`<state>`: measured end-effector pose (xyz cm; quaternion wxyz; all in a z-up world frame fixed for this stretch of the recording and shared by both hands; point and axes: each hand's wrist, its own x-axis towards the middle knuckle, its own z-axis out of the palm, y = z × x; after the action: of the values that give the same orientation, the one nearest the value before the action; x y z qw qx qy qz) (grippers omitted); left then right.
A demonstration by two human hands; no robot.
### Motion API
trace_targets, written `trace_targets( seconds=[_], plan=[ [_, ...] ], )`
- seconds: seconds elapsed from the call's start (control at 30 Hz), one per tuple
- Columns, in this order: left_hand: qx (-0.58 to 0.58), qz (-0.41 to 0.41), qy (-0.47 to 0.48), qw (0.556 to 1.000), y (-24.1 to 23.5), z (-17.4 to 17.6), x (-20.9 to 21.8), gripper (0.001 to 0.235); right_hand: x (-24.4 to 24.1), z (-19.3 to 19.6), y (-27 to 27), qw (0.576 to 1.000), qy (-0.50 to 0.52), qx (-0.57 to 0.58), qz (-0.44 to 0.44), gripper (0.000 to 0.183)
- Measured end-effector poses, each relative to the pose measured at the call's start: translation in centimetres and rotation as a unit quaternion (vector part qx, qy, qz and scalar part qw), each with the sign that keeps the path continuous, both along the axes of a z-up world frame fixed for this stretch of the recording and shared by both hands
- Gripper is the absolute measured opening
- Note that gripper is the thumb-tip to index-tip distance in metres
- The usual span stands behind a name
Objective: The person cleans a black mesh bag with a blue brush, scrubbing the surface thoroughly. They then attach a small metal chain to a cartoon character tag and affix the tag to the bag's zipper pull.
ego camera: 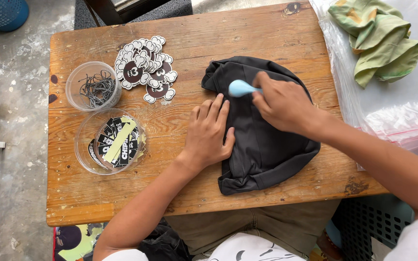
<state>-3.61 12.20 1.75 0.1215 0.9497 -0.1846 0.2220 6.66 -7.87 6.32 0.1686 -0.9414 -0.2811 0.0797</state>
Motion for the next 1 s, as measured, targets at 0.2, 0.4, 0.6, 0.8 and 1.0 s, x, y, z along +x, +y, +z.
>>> trace_targets(
  seconds=[0.2, 0.4, 0.6, 0.8, 1.0],
  plan=[
    [-0.027, -0.021, 0.030, 0.999, 0.7, 0.3, 0.2, 0.062, 6.4, -2.0, 2.9, 0.981, -0.117, 0.120, 0.097, 0.026],
    [-0.028, -0.042, 0.050, 0.997, 0.8, 0.8, 0.1, 0.066, 2.8, -4.1, 3.0, 0.964, -0.179, 0.189, 0.051, 0.013],
    [0.013, -0.049, 0.066, 0.997, 1.1, -0.2, 0.1, 0.062, 3.3, -7.7, 1.2, 0.937, -0.330, 0.097, 0.054, 0.016],
    [0.028, -0.038, 0.070, 0.996, 0.7, -0.6, -0.2, 0.059, 3.7, -7.9, 1.1, 0.917, -0.393, 0.036, 0.064, 0.020],
    [0.024, -0.029, 0.074, 0.997, 0.6, -1.0, -0.3, 0.058, -0.7, -3.9, 0.9, 0.902, -0.407, -0.060, 0.131, 0.028]
  ],
)
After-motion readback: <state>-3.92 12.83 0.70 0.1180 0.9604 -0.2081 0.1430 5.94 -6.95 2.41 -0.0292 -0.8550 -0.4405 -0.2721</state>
